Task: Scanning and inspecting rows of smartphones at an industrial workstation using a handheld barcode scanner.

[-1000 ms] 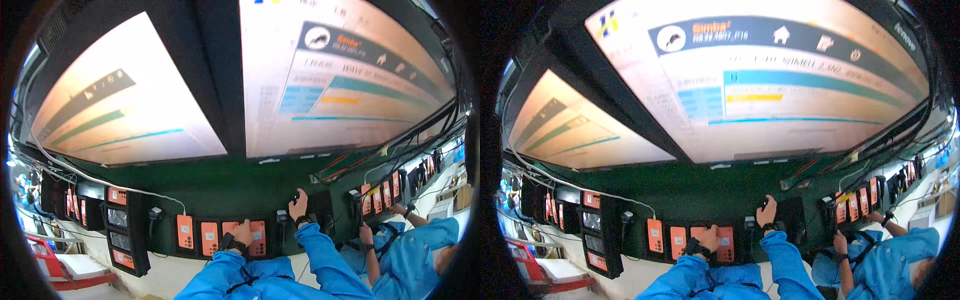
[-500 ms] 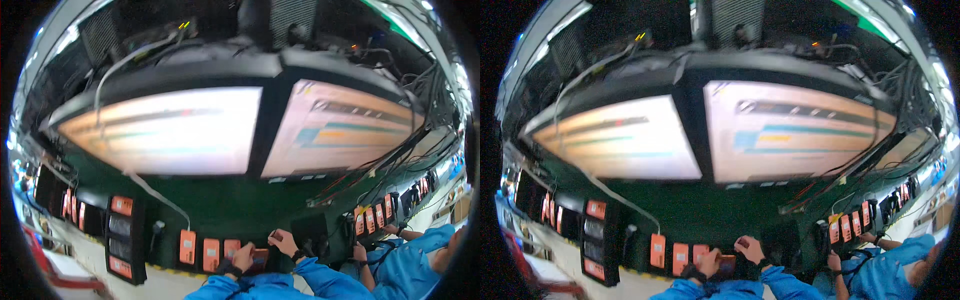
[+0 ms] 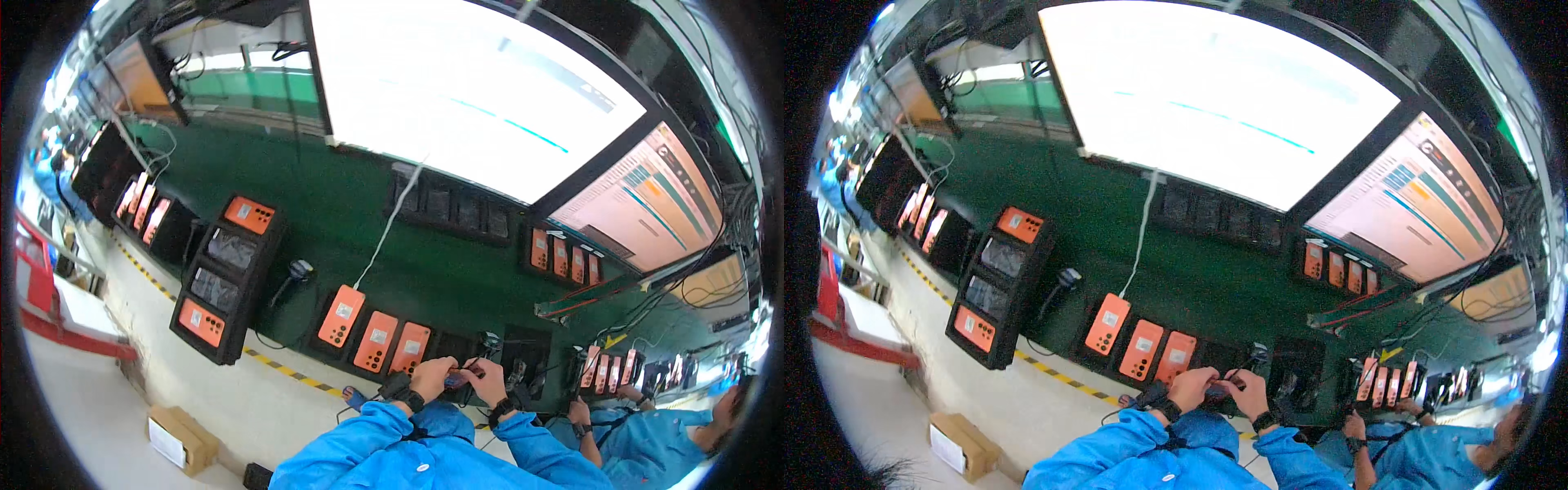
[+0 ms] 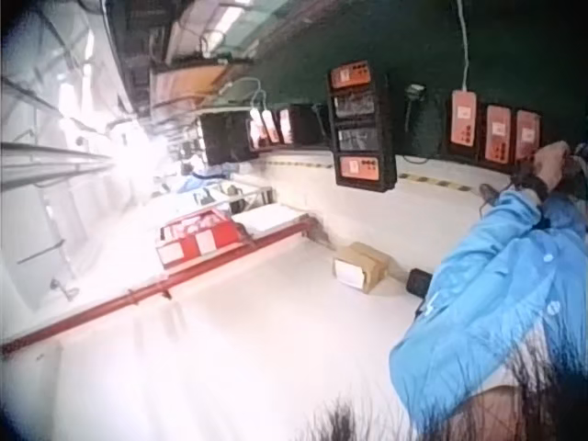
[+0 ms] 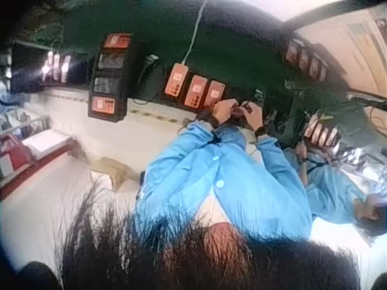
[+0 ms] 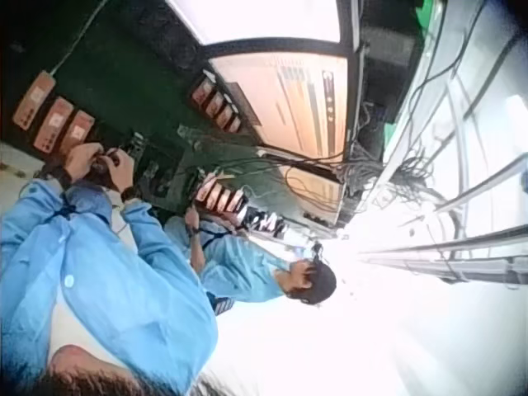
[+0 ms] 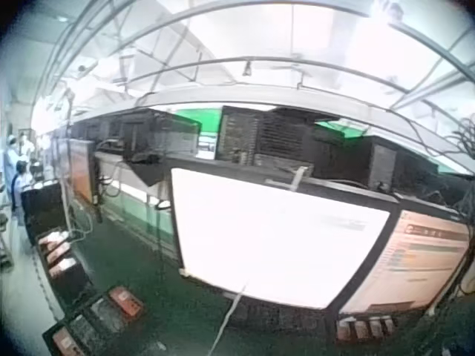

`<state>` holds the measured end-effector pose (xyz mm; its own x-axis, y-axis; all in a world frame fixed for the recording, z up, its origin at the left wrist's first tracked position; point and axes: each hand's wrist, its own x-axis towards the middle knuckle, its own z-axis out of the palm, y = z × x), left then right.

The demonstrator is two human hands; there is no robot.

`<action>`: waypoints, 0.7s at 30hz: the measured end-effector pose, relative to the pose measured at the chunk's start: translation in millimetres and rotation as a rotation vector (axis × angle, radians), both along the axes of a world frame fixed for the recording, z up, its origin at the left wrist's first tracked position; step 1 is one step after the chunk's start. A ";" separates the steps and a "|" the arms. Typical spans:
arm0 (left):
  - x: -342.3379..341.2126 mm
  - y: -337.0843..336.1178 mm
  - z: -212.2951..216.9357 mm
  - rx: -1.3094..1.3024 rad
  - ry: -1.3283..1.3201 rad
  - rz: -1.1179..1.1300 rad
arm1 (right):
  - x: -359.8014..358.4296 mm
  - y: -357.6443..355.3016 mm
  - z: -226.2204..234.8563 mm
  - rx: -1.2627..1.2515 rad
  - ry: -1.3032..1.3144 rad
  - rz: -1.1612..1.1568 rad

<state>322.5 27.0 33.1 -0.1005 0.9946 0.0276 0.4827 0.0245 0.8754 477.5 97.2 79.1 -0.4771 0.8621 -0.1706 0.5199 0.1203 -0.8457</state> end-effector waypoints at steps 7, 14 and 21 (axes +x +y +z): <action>10.7 -24.1 -5.4 0.072 0.037 0.084 | 16.5 -12.5 -23.8 0.052 0.046 0.066; -31.2 -68.0 -34.3 -0.019 -0.095 0.666 | 29.1 89.1 -124.2 -0.137 0.015 0.131; -71.6 -253.9 -129.0 -0.503 0.125 1.452 | -20.7 111.0 -122.0 0.184 -0.245 -0.155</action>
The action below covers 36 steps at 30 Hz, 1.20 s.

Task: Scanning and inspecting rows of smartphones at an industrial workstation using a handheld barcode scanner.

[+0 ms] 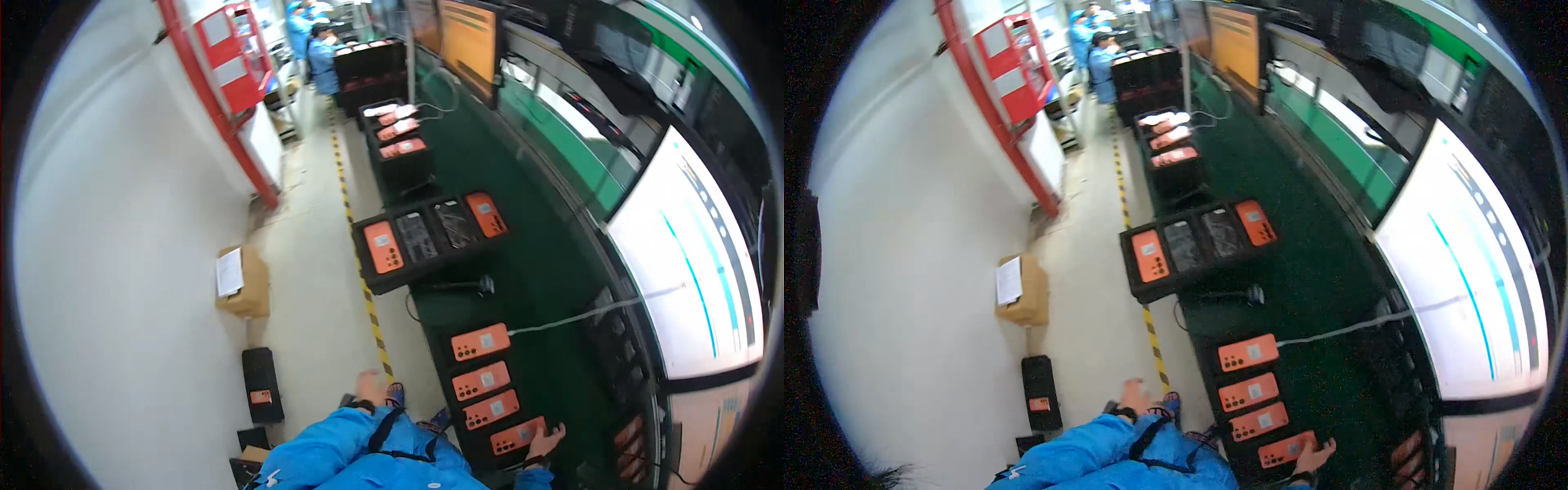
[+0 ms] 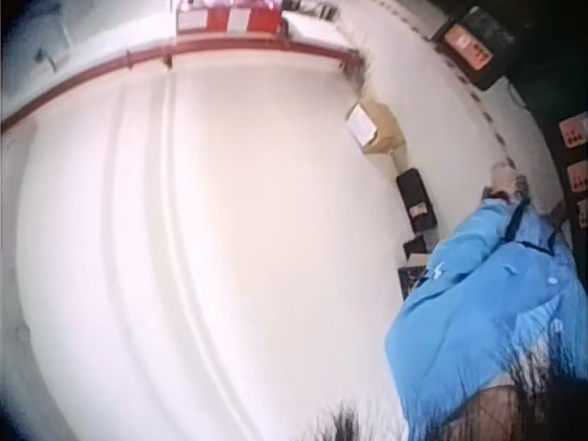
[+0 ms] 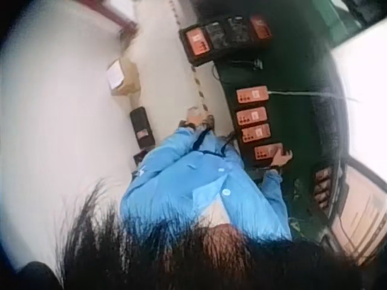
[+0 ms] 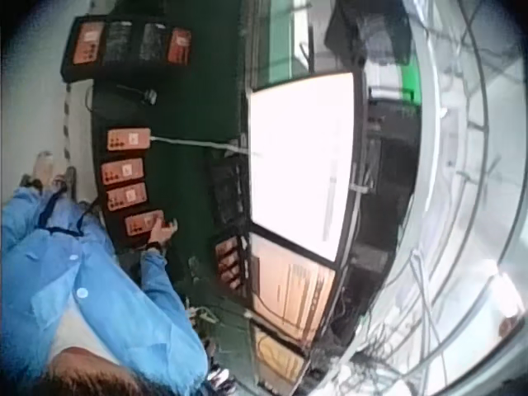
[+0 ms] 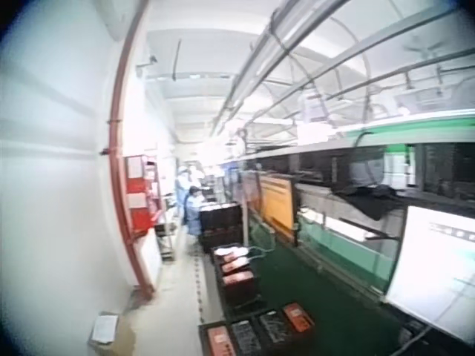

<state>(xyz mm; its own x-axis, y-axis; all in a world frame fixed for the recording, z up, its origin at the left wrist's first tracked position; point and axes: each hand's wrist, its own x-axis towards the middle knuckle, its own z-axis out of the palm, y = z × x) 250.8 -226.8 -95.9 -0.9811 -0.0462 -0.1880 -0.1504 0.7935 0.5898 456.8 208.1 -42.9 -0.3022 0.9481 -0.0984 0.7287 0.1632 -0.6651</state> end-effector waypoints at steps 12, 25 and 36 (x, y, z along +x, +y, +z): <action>72.7 -221.6 -52.5 0.164 -0.359 0.815 | -129.7 -200.2 13.9 -0.554 0.161 0.781; -188.8 -330.8 -61.4 0.665 -0.442 0.398 | -424.8 -460.9 27.3 -0.664 -0.032 1.319; -298.2 -514.1 -210.4 0.262 -0.458 0.241 | -710.6 -630.9 -78.3 -1.942 0.159 0.277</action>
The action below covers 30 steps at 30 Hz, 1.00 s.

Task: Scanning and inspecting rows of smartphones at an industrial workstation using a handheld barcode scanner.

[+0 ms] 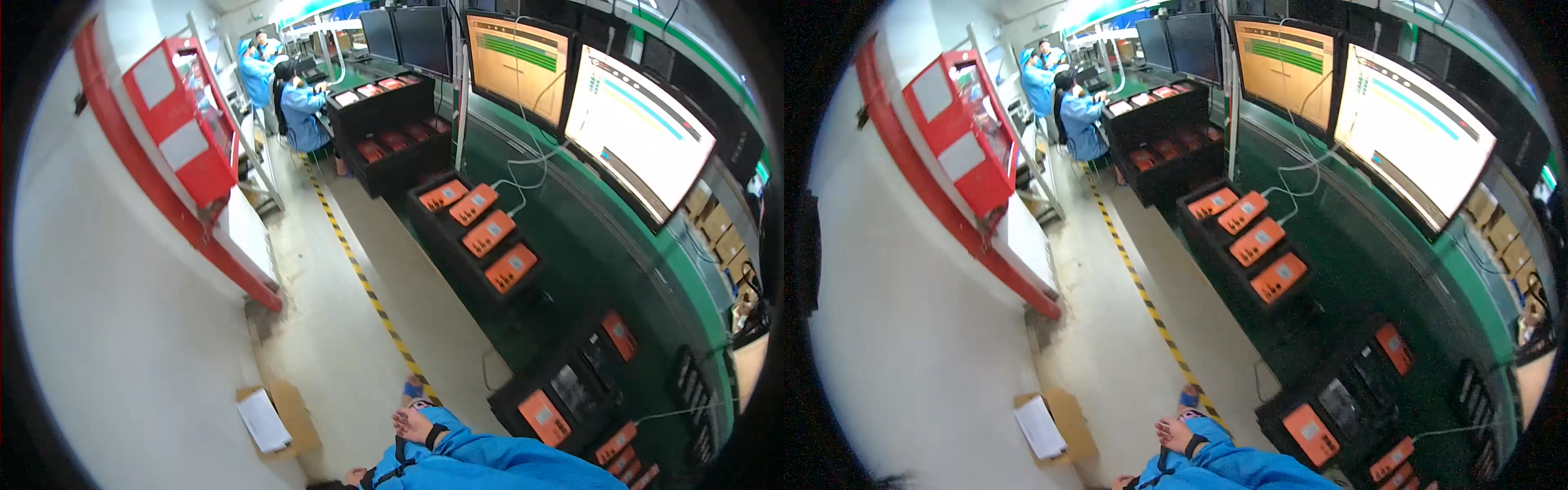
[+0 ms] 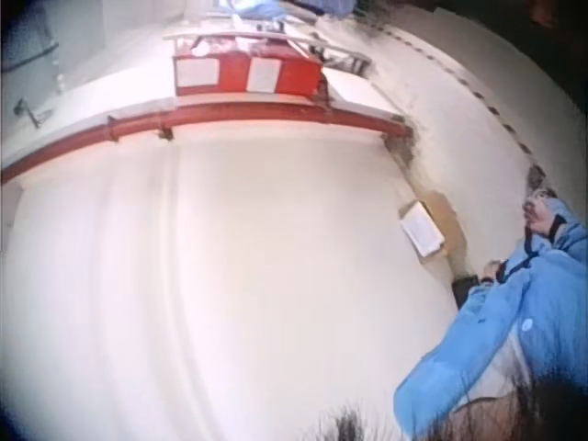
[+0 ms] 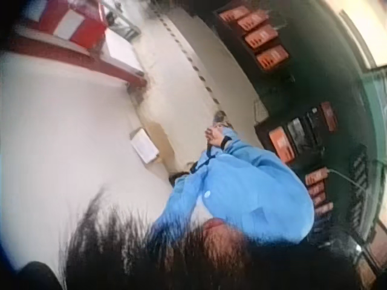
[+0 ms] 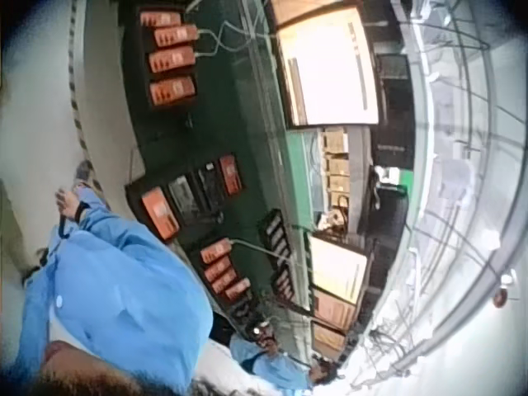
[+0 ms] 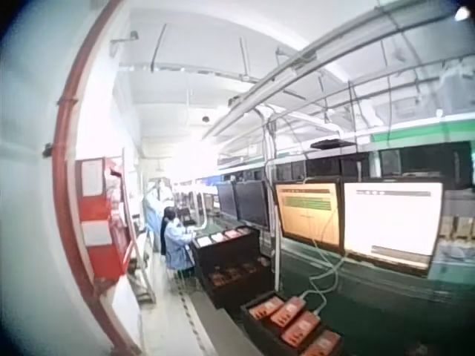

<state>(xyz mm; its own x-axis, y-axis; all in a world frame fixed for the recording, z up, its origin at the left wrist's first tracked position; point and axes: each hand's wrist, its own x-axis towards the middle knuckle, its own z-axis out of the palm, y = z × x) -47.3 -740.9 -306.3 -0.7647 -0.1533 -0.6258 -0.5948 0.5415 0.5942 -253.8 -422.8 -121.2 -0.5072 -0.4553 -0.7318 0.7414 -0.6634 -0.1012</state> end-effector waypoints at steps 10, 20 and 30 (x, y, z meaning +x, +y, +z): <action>-395.3 107.3 186.4 0.280 -0.086 0.256 | -234.2 107.5 199.9 1.321 0.820 -0.326; -718.4 410.4 356.9 0.861 0.449 -0.425 | -314.3 256.0 187.0 2.045 0.308 -0.654; -802.8 613.3 351.2 0.002 1.169 -1.342 | -388.5 324.6 196.3 2.172 -0.167 -0.855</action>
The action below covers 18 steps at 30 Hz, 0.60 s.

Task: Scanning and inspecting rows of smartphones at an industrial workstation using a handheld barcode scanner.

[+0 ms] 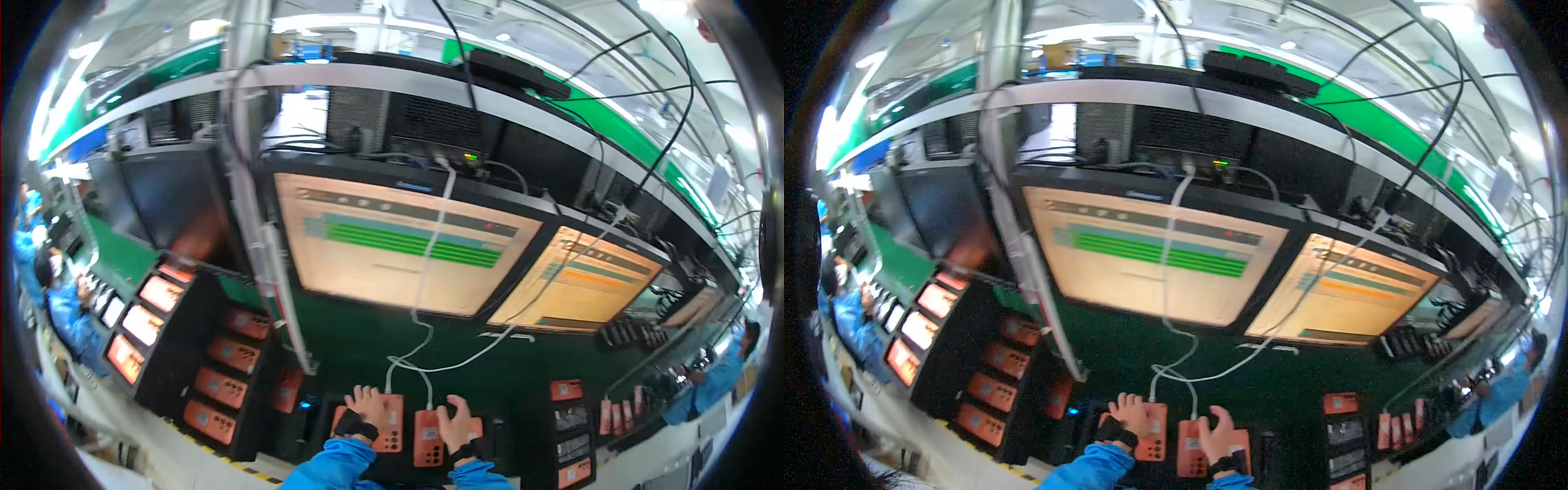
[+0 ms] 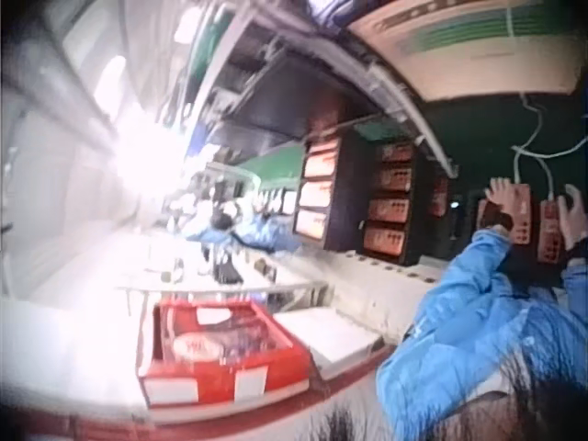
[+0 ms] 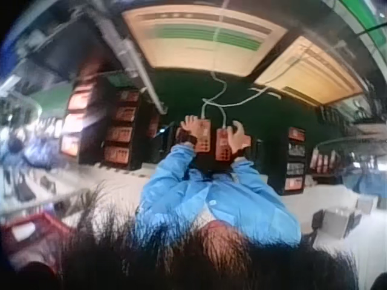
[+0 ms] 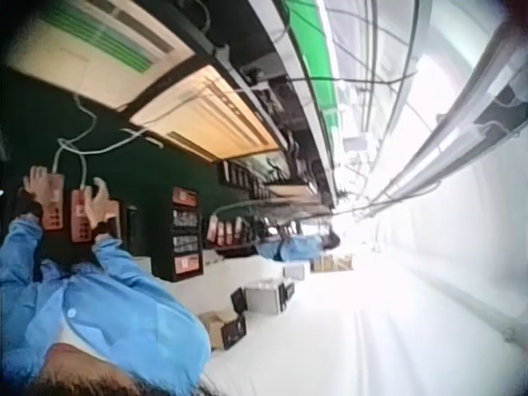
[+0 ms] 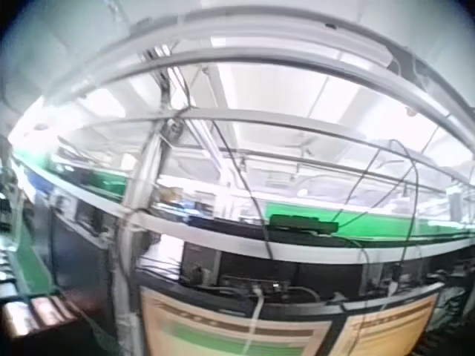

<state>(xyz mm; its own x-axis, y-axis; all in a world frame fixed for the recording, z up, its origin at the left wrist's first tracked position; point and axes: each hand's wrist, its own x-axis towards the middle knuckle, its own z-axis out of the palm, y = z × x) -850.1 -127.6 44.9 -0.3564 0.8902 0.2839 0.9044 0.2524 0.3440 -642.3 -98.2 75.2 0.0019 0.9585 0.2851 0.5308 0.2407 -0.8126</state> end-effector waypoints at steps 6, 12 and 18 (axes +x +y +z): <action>6.1 41.9 9.9 -0.367 -0.132 -0.020 | 15.0 -43.0 16.0 -0.111 0.072 -0.117; 5.6 43.9 16.3 -0.055 -0.150 0.013 | 56.9 -56.0 10.8 -0.193 0.168 -0.229; 22.6 13.8 11.6 -0.009 -0.162 -0.042 | 74.3 -39.0 2.7 -0.224 0.334 -0.157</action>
<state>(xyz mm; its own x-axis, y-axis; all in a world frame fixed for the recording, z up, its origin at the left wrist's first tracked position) -827.5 -113.8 56.5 -0.3589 0.9076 0.2179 0.8471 0.2188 0.4844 -567.9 -137.1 77.9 0.2095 0.9774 0.0287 0.2453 -0.0241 -0.9691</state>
